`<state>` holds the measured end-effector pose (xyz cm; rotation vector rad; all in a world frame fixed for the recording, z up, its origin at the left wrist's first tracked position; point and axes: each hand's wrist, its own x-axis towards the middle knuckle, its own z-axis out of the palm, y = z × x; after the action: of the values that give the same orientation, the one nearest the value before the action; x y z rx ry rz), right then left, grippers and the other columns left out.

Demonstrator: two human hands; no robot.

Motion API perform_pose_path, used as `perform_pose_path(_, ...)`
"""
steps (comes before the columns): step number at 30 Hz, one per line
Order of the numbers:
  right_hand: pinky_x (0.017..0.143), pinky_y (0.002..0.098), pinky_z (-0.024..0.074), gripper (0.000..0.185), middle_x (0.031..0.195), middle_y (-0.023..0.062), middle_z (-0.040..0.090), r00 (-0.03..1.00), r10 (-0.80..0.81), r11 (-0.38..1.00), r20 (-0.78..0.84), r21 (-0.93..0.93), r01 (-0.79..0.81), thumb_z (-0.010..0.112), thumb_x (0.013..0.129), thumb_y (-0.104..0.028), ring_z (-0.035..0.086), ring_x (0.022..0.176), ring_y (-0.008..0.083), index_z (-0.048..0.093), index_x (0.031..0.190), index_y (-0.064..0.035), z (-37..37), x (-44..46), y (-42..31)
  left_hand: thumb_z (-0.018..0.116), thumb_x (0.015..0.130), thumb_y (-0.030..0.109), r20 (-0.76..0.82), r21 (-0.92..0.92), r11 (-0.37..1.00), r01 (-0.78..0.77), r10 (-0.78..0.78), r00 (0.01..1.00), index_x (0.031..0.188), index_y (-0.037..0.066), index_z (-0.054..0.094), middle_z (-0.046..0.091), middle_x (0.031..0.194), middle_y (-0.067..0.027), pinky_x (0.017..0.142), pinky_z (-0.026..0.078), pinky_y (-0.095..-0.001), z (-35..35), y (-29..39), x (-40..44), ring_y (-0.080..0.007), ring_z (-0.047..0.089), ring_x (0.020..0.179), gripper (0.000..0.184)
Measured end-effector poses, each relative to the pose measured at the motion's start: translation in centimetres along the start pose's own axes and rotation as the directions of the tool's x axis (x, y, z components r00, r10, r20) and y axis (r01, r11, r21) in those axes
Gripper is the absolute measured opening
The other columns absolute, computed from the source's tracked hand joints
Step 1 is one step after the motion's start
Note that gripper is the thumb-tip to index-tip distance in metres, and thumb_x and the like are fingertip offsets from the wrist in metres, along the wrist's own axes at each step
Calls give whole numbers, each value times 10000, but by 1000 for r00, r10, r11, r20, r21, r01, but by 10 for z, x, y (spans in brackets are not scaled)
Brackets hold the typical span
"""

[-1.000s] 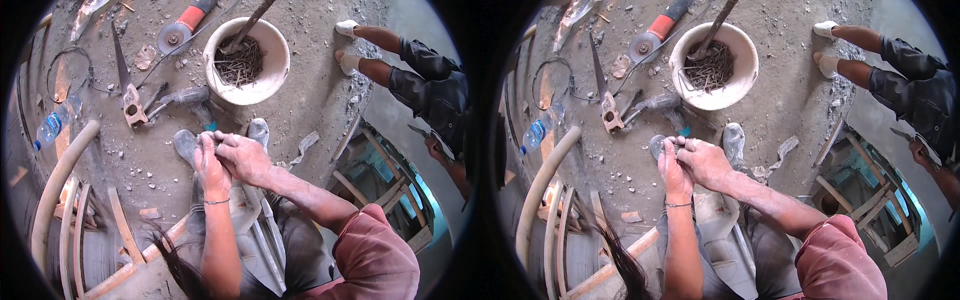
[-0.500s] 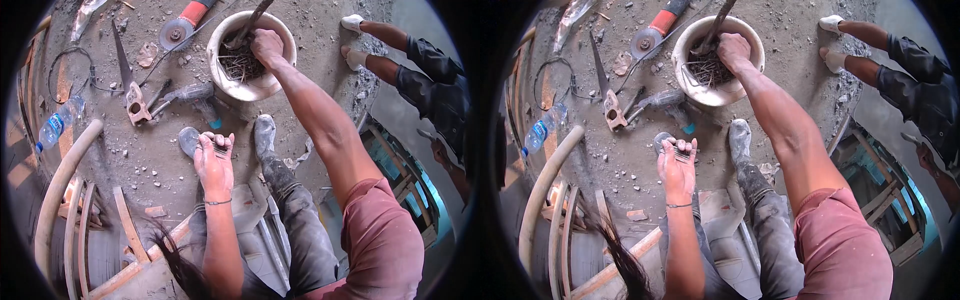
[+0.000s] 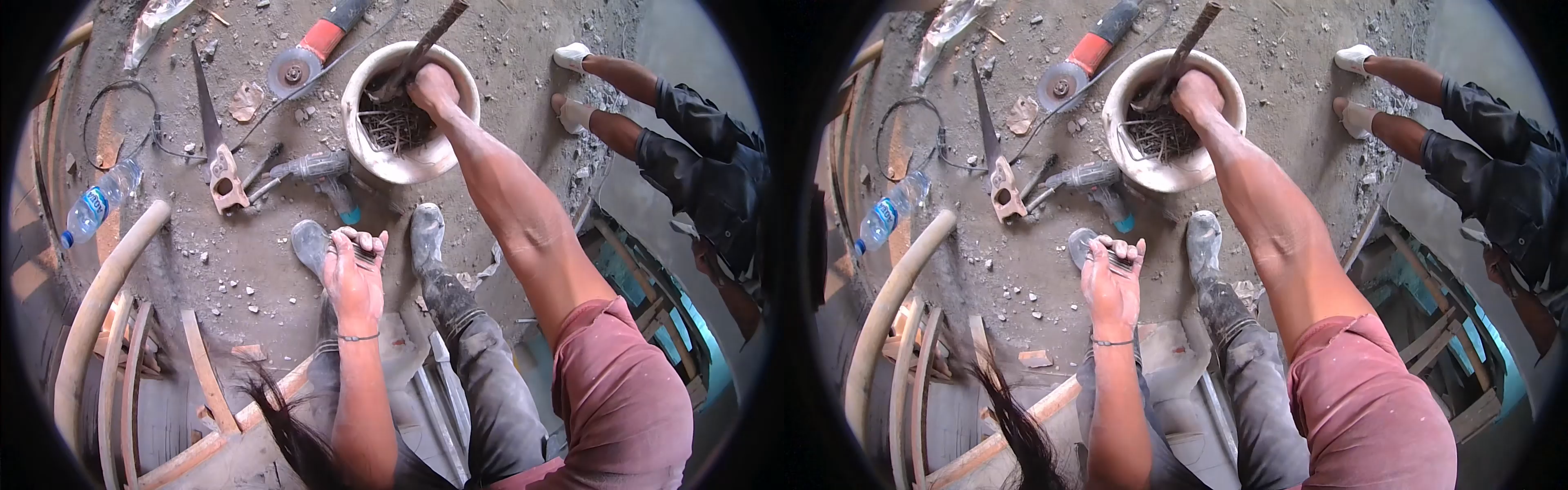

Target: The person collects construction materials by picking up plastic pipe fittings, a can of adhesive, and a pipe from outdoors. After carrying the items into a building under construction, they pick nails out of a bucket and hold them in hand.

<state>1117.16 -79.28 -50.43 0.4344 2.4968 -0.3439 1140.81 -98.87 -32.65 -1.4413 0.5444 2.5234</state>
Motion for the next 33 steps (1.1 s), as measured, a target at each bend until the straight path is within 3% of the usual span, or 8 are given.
perform_pose_path(9,1002,490,545,294,1246,223,710,997,-33,998,72,-44,36,680,868,-150,665,1200,392,755,1128,-36,-8,-7,-1,524,1104,337,-8,40,999,6,-5,1000,1045,100,543,569,873,-35,1082,480,-481,-4,-8,-1,-190,588,851,244)
perform_pose_path(15,895,488,592,246,1021,233,758,994,-101,975,52,-194,109,641,871,-107,746,981,401,784,1051,-18,-23,-45,7,521,1103,358,-4,42,999,-14,14,1000,1051,98,539,569,873,-37,1077,485,-474,-2,-7,-3,-192,589,854,265)
perform_pose_path(18,888,491,589,233,1006,239,755,990,-67,995,-123,-88,57,631,885,-118,744,980,398,783,1018,0,-25,-62,24,516,1106,359,-19,18,1000,-11,11,1000,1050,94,535,571,875,-38,1073,488,-469,-7,-13,-4,-192,589,854,271)
perform_pose_path(20,775,405,578,204,908,187,768,997,-27,966,-70,256,45,717,882,-179,739,822,271,788,981,-16,-30,-81,37,515,1107,358,-14,18,1000,-9,10,1000,1050,94,537,573,878,-39,1071,489,-467,-9,-15,-5,-192,590,854,271)
perform_pose_path(23,592,291,483,185,723,48,703,997,4,838,75,544,-44,803,881,-209,597,605,105,797,954,-40,-43,-112,49,523,1104,339,6,17,1000,-10,10,1000,1065,88,545,574,893,-45,1089,484,-472,-12,-16,-5,-195,597,869,254)
perform_pose_path(25,577,266,421,159,718,-17,632,938,37,380,343,864,-331,771,925,-174,521,604,78,792,983,-28,-41,-133,56,533,1101,321,19,18,1000,-8,7,1000,1080,84,553,574,905,-49,1109,479,-480,-12,-16,-6,-197,604,883,239)
perform_pose_path(28,617,253,408,177,787,-28,622,901,-48,76,432,901,-428,758,945,-154,508,653,79,770,1052,-13,-37,-162,58,530,1102,319,22,33,999,-9,8,1000,1082,87,560,585,919,-54,1101,482,-476,-11,-17,-8,-202,607,895,235)
perform_pose_path(33,758,278,502,236,986,49,701,866,-117,17,486,873,-488,717,977,-140,621,833,117,713,1161,9,-47,-202,54,556,1085,393,65,46,999,-30,27,997,1084,83,579,605,949,-61,1088,485,-473,-11,-21,-12,-213,617,930,311)
